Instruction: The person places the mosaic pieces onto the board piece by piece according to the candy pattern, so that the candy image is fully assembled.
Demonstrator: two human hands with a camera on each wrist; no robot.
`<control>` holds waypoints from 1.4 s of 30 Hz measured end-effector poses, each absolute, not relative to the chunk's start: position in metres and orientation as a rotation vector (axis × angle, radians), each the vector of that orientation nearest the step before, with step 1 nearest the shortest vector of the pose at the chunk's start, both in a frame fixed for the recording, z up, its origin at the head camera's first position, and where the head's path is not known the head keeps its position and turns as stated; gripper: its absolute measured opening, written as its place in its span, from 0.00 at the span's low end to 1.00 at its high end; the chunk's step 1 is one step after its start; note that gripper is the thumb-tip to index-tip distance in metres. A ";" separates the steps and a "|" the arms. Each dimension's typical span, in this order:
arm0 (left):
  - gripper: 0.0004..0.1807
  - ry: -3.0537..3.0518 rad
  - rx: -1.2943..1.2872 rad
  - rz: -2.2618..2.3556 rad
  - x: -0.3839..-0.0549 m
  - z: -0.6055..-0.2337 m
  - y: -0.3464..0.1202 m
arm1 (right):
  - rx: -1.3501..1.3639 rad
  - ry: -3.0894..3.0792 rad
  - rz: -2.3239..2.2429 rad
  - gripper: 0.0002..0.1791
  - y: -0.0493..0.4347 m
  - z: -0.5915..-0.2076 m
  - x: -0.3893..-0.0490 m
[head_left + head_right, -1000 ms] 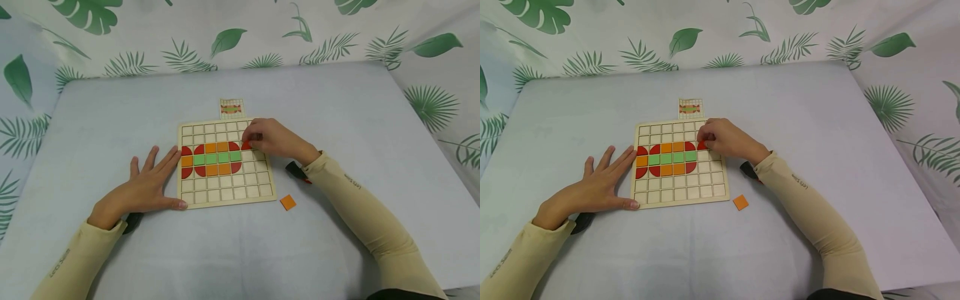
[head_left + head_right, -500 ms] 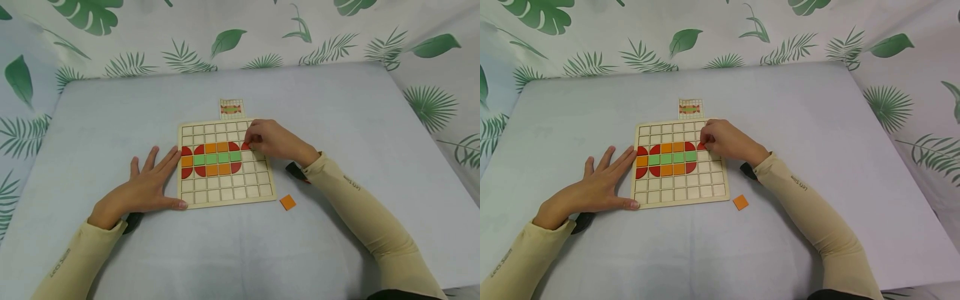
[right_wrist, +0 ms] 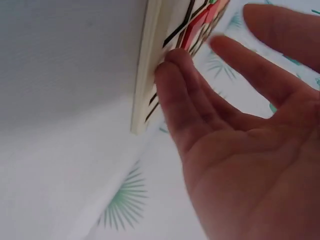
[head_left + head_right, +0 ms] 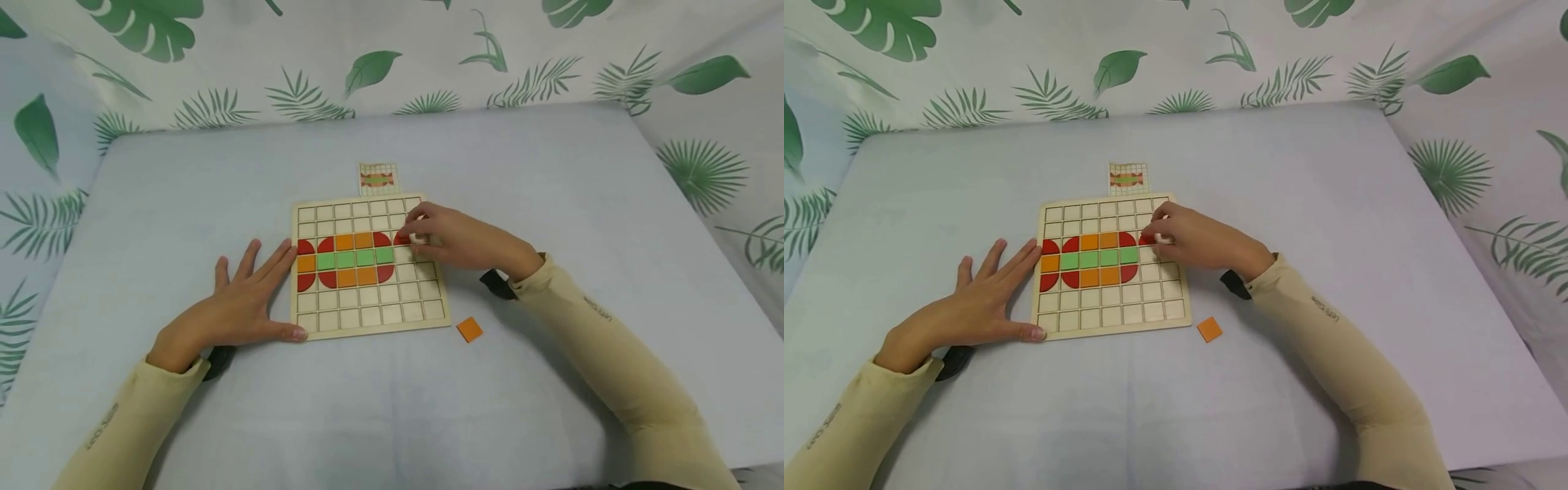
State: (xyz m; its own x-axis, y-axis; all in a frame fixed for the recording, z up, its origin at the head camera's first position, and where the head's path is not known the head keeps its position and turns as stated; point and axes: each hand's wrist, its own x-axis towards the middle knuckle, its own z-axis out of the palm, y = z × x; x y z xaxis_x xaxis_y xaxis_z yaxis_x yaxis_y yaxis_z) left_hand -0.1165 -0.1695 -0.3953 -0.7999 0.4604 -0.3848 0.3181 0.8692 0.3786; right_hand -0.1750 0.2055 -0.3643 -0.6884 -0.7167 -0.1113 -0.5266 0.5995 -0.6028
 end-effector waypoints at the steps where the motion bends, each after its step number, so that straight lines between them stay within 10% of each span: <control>1: 0.77 2.567 0.566 0.407 -0.117 -0.396 -0.169 | -0.994 2.481 -0.769 0.22 0.208 -0.362 -0.172; 8: 0.77 2.576 0.559 0.388 -0.116 -0.397 -0.168 | -0.868 2.513 -0.792 0.35 0.237 -0.350 -0.142; 24: 0.77 2.577 0.579 0.409 -0.117 -0.397 -0.169 | -0.943 2.393 -0.658 0.14 0.265 -0.358 -0.085; 42: 0.76 2.560 0.580 0.412 -0.117 -0.396 -0.170 | -1.009 2.191 -0.606 0.18 0.237 -0.352 -0.102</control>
